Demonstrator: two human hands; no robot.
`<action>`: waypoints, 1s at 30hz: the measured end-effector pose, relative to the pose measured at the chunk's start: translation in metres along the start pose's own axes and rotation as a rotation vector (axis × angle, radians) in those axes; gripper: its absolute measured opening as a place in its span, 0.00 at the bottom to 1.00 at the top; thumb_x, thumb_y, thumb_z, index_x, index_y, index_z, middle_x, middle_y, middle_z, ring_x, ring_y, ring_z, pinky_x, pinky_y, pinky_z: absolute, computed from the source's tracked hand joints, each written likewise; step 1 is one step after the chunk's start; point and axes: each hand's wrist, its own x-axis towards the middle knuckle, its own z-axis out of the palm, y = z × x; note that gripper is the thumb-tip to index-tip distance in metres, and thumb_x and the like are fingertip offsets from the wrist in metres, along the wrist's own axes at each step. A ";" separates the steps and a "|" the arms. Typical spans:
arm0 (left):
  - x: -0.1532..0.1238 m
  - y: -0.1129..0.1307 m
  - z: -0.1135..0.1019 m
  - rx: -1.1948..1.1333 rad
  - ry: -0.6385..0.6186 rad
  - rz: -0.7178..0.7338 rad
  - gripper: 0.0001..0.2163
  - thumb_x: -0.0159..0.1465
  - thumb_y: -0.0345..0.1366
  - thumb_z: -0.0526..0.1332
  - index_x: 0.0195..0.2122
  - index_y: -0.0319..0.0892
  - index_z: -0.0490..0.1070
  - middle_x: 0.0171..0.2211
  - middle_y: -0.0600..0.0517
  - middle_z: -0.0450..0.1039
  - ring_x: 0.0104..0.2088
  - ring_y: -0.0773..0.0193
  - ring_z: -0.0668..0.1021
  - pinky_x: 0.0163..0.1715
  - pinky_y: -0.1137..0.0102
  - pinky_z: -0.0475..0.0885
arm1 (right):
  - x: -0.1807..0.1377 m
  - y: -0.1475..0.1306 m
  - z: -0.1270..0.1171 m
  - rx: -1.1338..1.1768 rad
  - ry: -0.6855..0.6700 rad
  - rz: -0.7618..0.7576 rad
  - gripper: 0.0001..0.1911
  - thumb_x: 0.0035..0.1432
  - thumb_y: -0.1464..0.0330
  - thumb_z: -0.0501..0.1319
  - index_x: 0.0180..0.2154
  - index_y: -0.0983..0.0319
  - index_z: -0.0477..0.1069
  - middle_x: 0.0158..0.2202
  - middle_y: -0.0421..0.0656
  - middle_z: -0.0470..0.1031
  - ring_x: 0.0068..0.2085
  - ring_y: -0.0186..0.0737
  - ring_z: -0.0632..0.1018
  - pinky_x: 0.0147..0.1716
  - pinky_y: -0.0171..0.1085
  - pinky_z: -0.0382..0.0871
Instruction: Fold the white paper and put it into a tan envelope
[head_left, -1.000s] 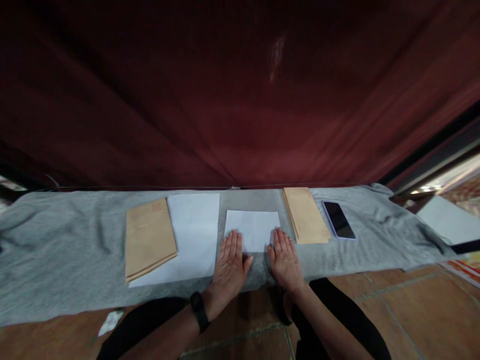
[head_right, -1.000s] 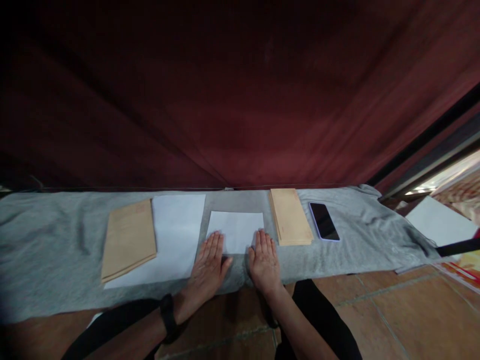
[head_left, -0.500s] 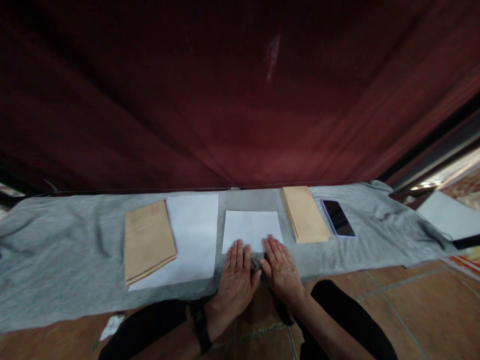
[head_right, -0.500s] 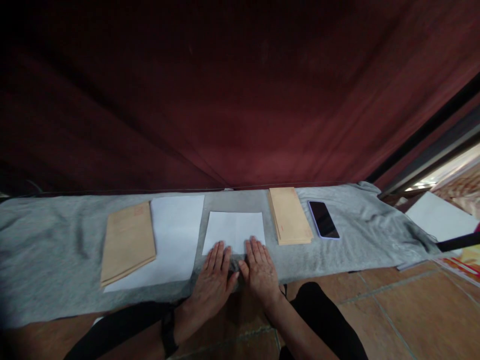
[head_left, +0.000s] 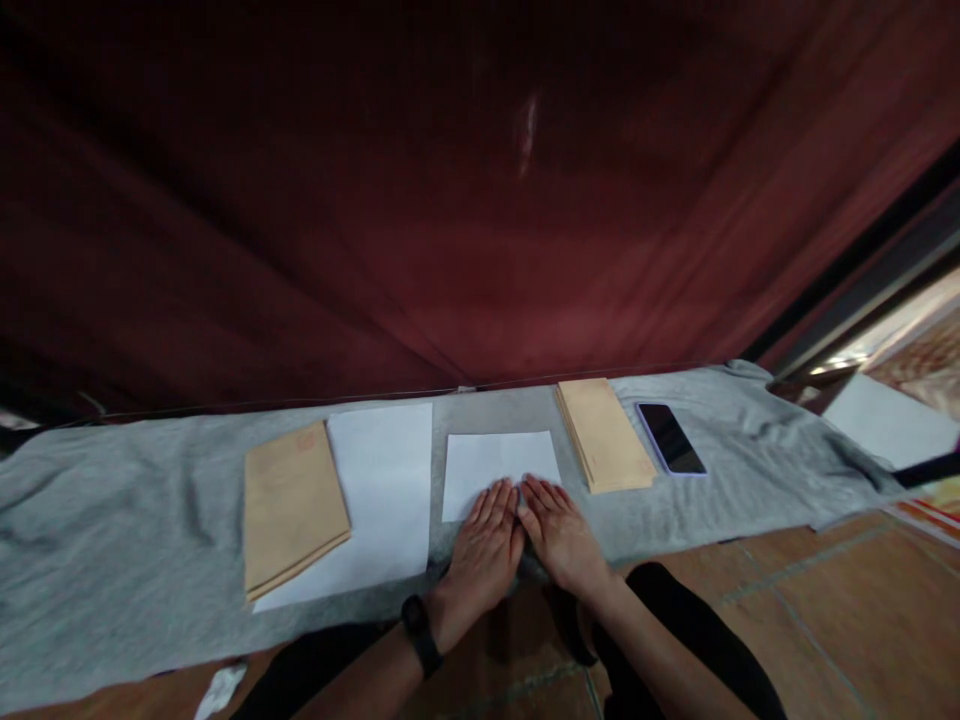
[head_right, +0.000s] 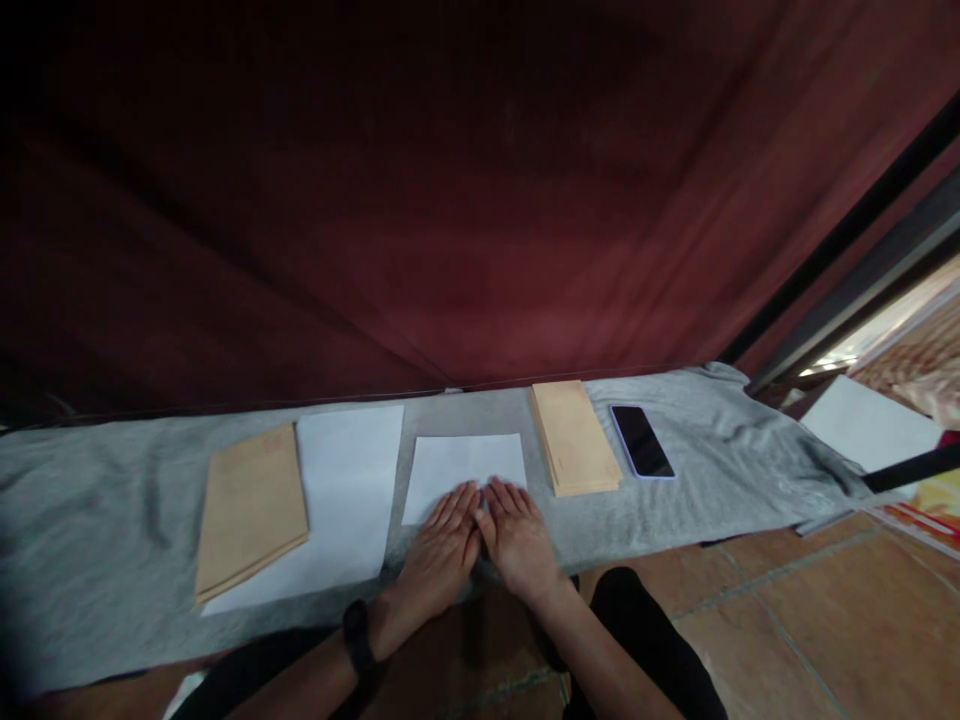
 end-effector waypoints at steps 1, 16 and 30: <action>0.002 -0.002 0.001 -0.010 0.001 -0.004 0.23 0.72 0.35 0.45 0.66 0.32 0.56 0.67 0.39 0.58 0.68 0.56 0.59 0.65 0.56 0.60 | 0.000 -0.001 0.000 -0.003 -0.004 0.005 0.25 0.73 0.61 0.44 0.62 0.64 0.66 0.64 0.49 0.67 0.64 0.47 0.67 0.64 0.50 0.61; 0.069 -0.025 0.015 -0.011 -0.064 -0.165 0.25 0.72 0.36 0.44 0.68 0.33 0.54 0.69 0.41 0.54 0.71 0.57 0.53 0.69 0.55 0.49 | 0.001 0.005 -0.005 -0.072 -0.109 -0.061 0.26 0.67 0.65 0.56 0.64 0.61 0.63 0.67 0.49 0.62 0.64 0.51 0.67 0.62 0.49 0.61; 0.030 -0.009 0.007 0.050 -0.053 -0.036 0.26 0.73 0.41 0.44 0.68 0.32 0.53 0.69 0.39 0.52 0.70 0.53 0.54 0.68 0.49 0.52 | 0.024 0.025 -0.022 0.045 -0.095 0.172 0.21 0.69 0.69 0.49 0.59 0.66 0.69 0.60 0.53 0.71 0.60 0.45 0.72 0.59 0.42 0.65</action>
